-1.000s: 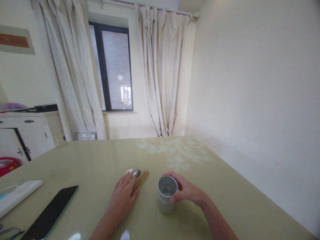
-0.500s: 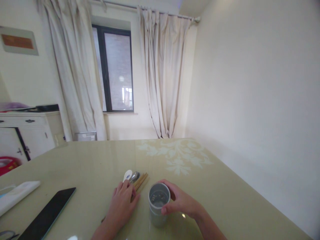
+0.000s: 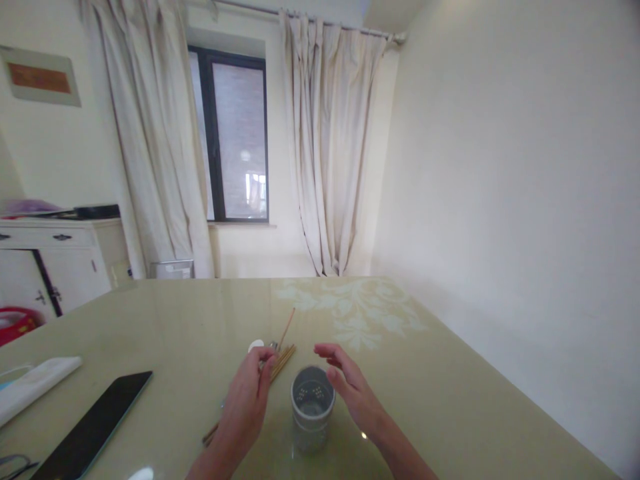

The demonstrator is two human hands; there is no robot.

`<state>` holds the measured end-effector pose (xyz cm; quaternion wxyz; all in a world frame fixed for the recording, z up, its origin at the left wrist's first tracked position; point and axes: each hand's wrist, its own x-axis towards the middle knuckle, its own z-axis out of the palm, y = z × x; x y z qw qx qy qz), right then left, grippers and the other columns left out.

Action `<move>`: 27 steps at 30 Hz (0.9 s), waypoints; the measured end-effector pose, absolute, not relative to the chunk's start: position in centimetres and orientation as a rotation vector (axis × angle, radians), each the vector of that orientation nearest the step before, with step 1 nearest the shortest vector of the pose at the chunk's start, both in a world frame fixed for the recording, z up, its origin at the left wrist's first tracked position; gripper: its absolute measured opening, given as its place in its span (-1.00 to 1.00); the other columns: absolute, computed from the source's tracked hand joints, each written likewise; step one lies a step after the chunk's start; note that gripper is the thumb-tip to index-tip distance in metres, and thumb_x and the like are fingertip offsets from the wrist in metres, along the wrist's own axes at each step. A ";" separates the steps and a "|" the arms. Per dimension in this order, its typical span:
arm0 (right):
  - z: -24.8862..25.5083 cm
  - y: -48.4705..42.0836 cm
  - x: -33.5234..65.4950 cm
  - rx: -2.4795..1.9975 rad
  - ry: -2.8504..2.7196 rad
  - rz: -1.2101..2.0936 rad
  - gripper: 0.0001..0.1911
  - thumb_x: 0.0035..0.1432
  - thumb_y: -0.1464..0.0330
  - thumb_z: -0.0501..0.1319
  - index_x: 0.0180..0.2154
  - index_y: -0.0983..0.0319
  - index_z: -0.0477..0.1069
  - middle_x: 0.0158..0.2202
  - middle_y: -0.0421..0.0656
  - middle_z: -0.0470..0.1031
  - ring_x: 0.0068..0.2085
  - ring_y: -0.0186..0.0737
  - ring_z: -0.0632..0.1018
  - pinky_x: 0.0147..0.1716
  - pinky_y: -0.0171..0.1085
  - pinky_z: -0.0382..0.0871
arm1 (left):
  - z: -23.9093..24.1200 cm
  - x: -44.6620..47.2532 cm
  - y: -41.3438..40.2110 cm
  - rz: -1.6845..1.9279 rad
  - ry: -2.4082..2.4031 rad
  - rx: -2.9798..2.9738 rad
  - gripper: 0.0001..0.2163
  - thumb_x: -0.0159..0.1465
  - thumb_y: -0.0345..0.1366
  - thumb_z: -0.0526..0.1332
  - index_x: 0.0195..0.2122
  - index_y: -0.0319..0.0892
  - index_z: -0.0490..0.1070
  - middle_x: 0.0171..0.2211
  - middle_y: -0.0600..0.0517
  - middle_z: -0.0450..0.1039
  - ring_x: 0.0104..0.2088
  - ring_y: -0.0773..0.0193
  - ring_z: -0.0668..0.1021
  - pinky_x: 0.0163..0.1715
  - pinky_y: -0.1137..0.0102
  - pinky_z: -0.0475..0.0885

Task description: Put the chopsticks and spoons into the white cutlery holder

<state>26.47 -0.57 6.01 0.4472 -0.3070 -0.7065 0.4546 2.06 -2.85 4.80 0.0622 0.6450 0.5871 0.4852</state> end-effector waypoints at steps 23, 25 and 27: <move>9.3 -0.5 28.7 -0.662 -1.254 0.721 -0.72 0.41 0.11 0.26 -0.22 0.17 0.56 -0.32 -0.14 0.61 -0.31 -0.19 0.59 -0.24 -0.26 0.49 | 3.5 0.0 -1.8 0.847 2.165 2.357 -0.75 0.46 -0.31 0.03 -0.12 -0.11 0.53 -0.12 -0.10 0.63 -0.08 0.04 0.61 -0.05 0.15 0.45; 9.2 -0.7 28.2 -0.682 -1.359 0.784 -0.70 0.41 0.09 0.25 -0.20 0.18 0.56 -0.34 -0.15 0.58 -0.31 -0.19 0.58 -0.27 -0.26 0.47 | 3.0 0.3 -1.7 0.551 2.242 2.337 -0.72 0.46 -0.34 0.01 -0.09 -0.12 0.55 -0.04 -0.11 0.63 0.01 0.01 0.60 -0.01 0.14 0.41; 8.8 -0.9 27.3 -0.704 -1.465 0.844 -0.68 0.42 0.07 0.23 -0.15 0.18 0.57 -0.36 -0.17 0.56 -0.31 -0.19 0.58 -0.28 -0.27 0.45 | 3.0 0.7 -1.8 0.412 2.267 2.318 -0.69 0.48 -0.33 -0.02 -0.04 -0.12 0.55 0.01 -0.12 0.62 0.05 0.03 0.59 0.02 0.16 0.39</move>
